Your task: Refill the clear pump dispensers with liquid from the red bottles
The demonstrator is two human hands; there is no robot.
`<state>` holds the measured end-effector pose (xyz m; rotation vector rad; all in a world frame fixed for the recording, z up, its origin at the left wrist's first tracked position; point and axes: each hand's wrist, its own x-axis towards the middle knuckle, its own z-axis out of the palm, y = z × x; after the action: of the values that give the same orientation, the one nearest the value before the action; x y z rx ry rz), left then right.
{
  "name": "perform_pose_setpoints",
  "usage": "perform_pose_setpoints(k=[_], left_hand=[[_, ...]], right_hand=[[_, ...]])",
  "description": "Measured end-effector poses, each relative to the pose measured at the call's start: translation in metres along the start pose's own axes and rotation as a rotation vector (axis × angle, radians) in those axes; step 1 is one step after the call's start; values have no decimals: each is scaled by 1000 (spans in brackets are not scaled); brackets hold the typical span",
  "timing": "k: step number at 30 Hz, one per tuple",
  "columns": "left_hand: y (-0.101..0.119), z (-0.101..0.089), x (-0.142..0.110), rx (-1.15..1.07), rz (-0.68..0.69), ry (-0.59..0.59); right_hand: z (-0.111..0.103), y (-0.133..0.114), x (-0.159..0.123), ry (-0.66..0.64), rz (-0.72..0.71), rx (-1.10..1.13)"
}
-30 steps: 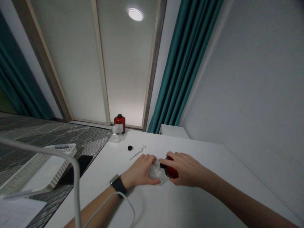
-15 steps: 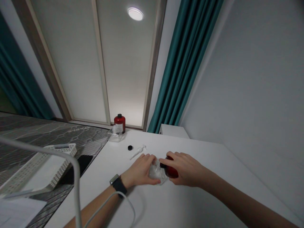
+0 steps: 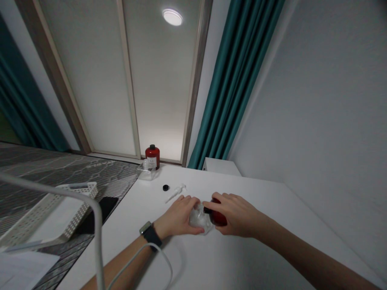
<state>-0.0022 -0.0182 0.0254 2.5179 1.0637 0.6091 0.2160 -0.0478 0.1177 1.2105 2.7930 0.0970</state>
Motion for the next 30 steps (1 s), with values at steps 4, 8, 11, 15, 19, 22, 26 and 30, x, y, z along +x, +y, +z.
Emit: perform_pose_setpoints(k=[4,8,11,15,19,22,26,30], left_hand=[[-1,1,-1,0,17,-8],[-2,1,-1,-3,19,-10],[-2,0,-1,-3,24,-2],[-1,0,-1,4,22,7],[-1,0,-1,6,24,6],[0,-2,-2,11,26,5],[1,-2,-1,17,29,3],[0,-2,-1,21,26,1]], right_hand=[[-1,0,1,-12,-2,5],[-1,0,1,-2,-5,4],[0,0,1,1,-4,-9],[0,0,1,-3,-7,-21],[0,-1,2,-2,-10,-23],[-1,-2,2,-1,-14,-28],[-2,-2,1,-8,-15,-34],[-1,-2,2,-13,-12,-40]])
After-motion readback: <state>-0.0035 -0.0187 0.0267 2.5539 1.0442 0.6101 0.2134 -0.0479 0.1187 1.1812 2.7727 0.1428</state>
